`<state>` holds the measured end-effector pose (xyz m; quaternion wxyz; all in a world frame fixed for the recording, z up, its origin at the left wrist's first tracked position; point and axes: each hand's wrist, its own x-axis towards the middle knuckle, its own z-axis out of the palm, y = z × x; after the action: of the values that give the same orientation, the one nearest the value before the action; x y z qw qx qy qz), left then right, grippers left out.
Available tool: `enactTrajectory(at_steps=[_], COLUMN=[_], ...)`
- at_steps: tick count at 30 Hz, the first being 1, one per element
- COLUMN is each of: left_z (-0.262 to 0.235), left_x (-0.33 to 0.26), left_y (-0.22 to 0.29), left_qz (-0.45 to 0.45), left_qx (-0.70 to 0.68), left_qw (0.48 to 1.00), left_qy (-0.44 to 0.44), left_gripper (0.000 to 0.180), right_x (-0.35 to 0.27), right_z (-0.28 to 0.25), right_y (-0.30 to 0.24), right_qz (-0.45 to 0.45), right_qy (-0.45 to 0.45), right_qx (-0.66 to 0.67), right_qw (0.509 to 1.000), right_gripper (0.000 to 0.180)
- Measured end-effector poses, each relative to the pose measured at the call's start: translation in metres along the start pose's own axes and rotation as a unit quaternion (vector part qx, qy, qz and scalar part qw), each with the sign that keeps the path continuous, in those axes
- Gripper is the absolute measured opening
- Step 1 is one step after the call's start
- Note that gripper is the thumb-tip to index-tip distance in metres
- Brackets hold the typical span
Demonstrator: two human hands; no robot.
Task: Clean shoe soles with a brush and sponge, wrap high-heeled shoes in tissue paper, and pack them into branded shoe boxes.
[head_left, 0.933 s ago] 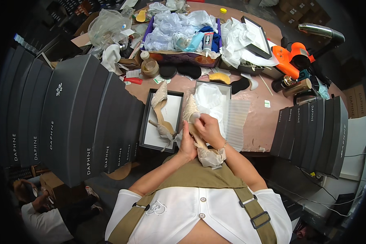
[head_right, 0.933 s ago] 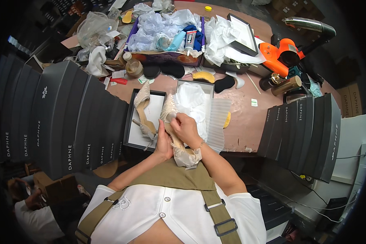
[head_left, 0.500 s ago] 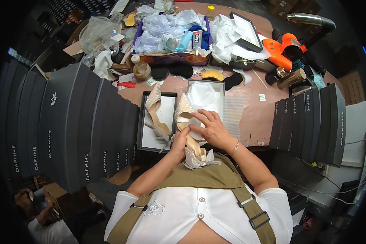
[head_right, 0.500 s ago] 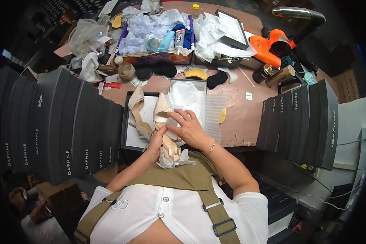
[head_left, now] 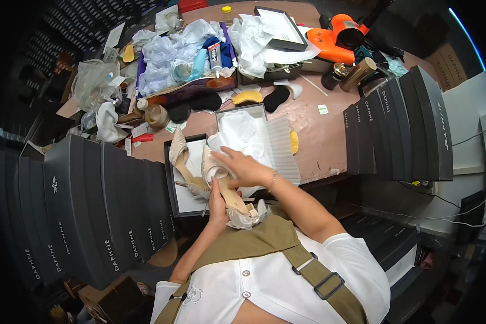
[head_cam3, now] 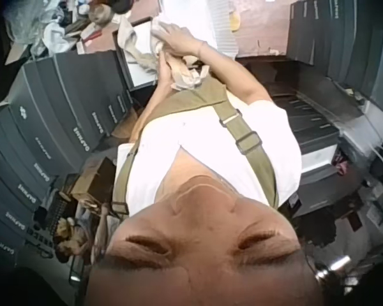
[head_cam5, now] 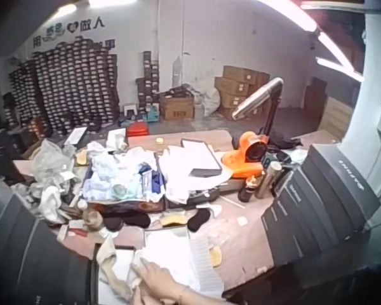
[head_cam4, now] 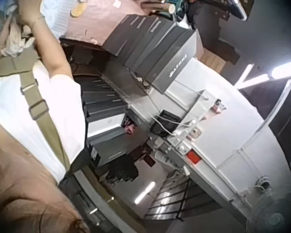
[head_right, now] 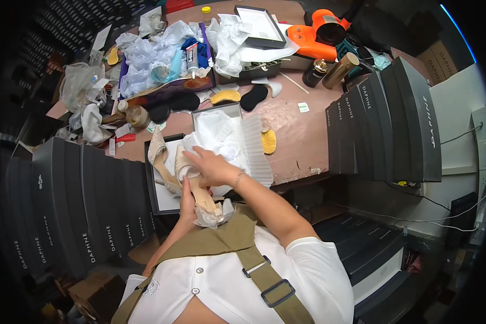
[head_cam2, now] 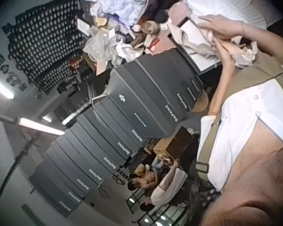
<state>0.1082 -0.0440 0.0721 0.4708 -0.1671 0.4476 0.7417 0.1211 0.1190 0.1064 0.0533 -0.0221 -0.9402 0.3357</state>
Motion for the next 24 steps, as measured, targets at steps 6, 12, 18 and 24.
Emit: enactTrajectory(at_steps=[6,12,18,24], left_z=[0.012,0.008,0.014,0.036], left_x=[-0.013,-0.007,-0.011,-0.011], left_y=[0.015,0.012,0.016,0.018], left_qz=[-0.023,-0.023,-0.007,0.017], left_qx=[0.030,0.035,-0.031,0.074], left_qw=[0.999,0.999,0.999,0.996], left_qy=[0.016,0.001,-0.021,-0.039], left_gripper=[0.068,0.074,0.073,0.065], right_x=[0.001,-0.013,-0.017,0.001], right_z=[0.023,0.043,-0.042,-0.001], right_y=[0.109,0.106,0.000,-0.006], right_qz=[0.159,0.203,0.034,-0.104], right_qy=[-0.100,0.022,0.008,0.124], right_qx=[-0.134,-0.071,0.275,-0.060], right_qw=[0.973,0.976,0.961,0.985], right_gripper=[0.036,0.038,0.032,0.033])
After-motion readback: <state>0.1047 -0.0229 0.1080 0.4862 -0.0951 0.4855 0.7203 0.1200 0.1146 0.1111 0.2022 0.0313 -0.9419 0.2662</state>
